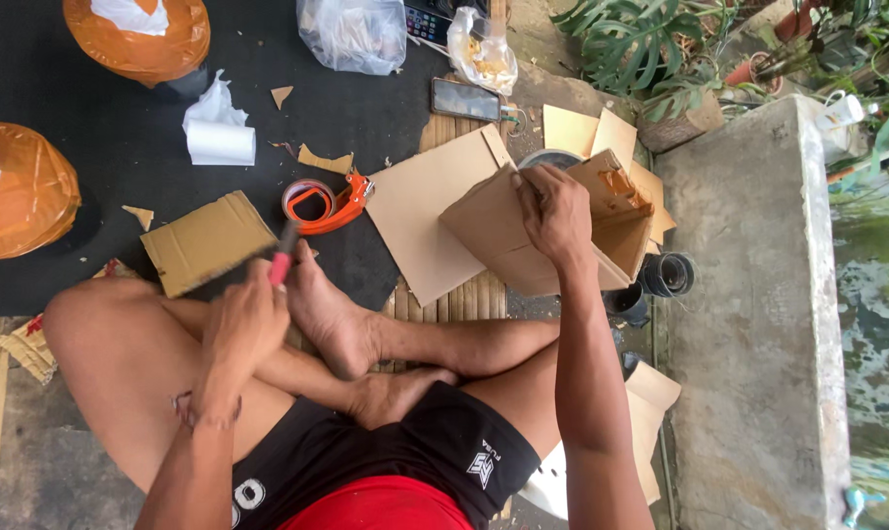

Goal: The person assembles a cardboard box by cutting pieces with a utility knife, folding the flaps, and securing them with a tape dispenser. They work on a mat on the ground, surrounded by plant pots and other materials.

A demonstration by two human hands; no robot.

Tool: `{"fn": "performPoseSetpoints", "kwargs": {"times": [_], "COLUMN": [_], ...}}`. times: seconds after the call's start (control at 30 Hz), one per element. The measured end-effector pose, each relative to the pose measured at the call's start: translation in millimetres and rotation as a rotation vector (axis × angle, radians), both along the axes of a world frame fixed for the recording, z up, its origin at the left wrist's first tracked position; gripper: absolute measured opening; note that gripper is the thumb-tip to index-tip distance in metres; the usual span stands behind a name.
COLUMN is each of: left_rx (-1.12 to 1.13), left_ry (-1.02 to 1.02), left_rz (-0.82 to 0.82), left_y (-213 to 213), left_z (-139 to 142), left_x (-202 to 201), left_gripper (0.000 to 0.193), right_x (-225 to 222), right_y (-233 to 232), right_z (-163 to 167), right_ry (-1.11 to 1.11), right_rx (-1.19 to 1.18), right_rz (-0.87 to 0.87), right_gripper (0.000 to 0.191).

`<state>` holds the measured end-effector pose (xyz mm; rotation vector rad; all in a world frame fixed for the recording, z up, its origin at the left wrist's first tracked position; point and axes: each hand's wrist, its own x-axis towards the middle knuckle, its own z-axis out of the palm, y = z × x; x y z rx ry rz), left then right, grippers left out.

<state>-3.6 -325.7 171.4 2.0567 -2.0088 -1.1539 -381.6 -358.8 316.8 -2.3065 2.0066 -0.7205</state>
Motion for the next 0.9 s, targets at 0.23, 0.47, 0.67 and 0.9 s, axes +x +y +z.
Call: {"fn": "performPoseSetpoints", "kwargs": {"times": [0.23, 0.47, 0.67, 0.9], "left_rx": [0.022, -0.271, -0.275, -0.364], "left_ry": [0.799, 0.903, 0.774, 0.701], "left_rz": [0.081, -0.018, -0.141, -0.169], "left_y": [-2.1, -43.6, -58.2, -65.9], "left_z": [38.7, 59.5, 79.1, 85.9], "left_x": [-74.5, -161.4, -194.1, -200.3], "left_gripper": [0.040, 0.039, 0.043, 0.039], "right_x": [5.5, 7.4, 8.0, 2.0], "right_y": [-2.5, -2.9, -7.2, -17.5], "right_z": [2.1, 2.5, 8.0, 5.3], "right_ry": [-0.010, 0.078, 0.041, 0.079], "right_rx": [0.004, 0.007, 0.000, -0.002], "right_rz": [0.020, 0.013, 0.034, 0.031], "right_gripper": [0.015, 0.010, 0.010, 0.009]}}
